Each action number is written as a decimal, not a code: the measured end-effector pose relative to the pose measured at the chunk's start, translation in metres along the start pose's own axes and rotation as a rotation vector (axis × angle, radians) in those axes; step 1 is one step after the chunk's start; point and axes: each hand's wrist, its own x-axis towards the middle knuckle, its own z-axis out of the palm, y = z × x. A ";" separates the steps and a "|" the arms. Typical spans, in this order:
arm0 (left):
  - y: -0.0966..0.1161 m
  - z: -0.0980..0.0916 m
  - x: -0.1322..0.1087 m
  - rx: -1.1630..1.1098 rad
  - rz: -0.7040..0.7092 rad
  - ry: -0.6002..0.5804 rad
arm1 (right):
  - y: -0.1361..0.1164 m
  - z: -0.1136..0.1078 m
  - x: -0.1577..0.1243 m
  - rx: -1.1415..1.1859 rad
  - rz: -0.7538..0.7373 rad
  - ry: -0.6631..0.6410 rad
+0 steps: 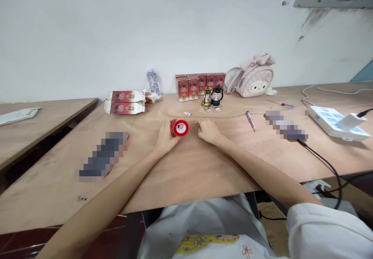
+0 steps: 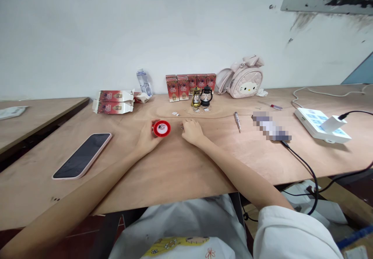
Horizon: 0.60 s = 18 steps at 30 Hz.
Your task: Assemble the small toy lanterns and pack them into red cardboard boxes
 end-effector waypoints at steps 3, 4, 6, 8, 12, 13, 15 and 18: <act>0.000 0.000 0.000 -0.010 -0.003 -0.004 | 0.001 -0.002 0.001 0.019 -0.023 -0.013; 0.000 0.000 0.000 -0.011 -0.001 -0.006 | 0.002 -0.002 0.001 0.030 -0.025 -0.014; -0.001 0.001 0.000 -0.011 0.001 -0.006 | 0.004 -0.001 0.002 0.050 -0.049 -0.012; -0.002 0.001 0.000 0.000 0.002 -0.001 | 0.006 0.001 0.002 0.045 -0.110 -0.003; -0.003 0.001 0.000 0.033 0.018 -0.007 | 0.008 0.004 0.003 -0.062 -0.223 0.001; -0.003 0.001 0.000 0.038 0.021 -0.013 | 0.008 0.004 0.003 -0.083 -0.232 -0.002; -0.002 0.000 0.000 0.041 0.024 -0.022 | 0.008 0.005 0.003 -0.080 -0.228 0.002; -0.003 0.001 0.001 0.043 0.025 -0.021 | 0.010 0.007 0.003 -0.003 -0.220 0.037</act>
